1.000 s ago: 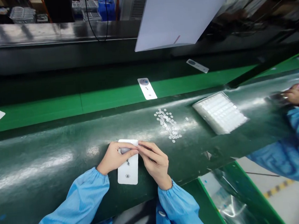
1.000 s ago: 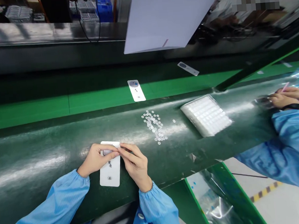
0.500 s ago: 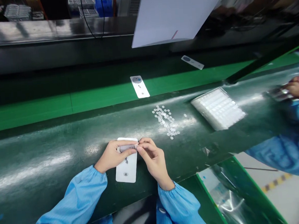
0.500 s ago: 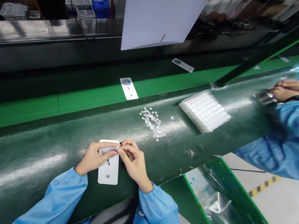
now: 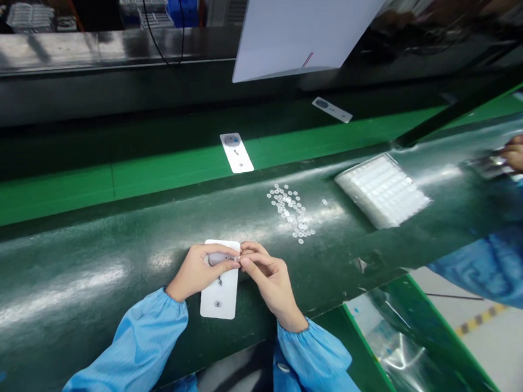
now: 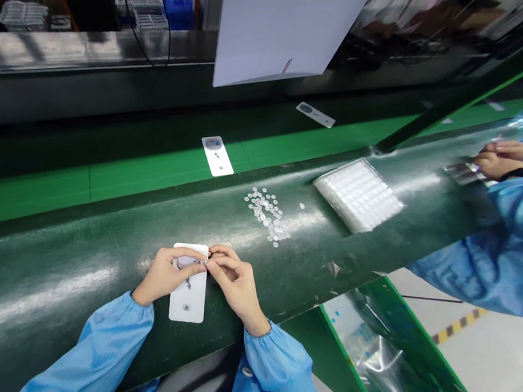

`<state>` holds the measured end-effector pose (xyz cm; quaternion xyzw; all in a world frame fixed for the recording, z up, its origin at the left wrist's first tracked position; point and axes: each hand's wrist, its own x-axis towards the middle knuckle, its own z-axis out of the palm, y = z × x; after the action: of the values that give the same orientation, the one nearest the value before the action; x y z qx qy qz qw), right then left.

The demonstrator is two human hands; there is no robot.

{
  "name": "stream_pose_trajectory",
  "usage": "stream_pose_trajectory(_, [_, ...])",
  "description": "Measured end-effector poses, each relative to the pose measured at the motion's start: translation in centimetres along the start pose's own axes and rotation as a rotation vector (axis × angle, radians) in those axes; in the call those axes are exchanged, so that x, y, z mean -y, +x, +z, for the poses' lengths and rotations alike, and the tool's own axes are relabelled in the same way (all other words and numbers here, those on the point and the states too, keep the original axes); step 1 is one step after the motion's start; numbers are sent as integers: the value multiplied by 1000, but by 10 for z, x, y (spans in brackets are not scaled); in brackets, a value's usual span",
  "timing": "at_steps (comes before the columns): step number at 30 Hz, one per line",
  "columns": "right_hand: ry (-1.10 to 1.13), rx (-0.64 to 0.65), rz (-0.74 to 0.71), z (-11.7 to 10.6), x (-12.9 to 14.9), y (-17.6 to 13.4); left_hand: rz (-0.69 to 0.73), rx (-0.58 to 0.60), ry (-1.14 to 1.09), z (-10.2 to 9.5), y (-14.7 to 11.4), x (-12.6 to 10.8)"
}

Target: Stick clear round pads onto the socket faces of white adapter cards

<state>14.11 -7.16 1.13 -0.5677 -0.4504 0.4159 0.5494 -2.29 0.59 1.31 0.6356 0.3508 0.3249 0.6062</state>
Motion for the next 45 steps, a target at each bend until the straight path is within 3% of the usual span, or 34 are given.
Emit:
stream_pose_trajectory(10, [14,33,34,-1,7,0,-5,70,-31,0,-2,3])
stream_pose_trajectory(14, [-23,-13,46,-2,5,-1,-21,63,1,0,-2,2])
stream_pose_trajectory(20, [-236,-57,-29,-1,8,-1,25,19,60,0,-2,-4])
stream_pose_trajectory(29, [-471,-59,-159,6,17,1,43,71,68,2,-3,0])
stream_pose_trajectory(45, [-530,-40,-79,4,21,5,25,87,67,0,-4,1])
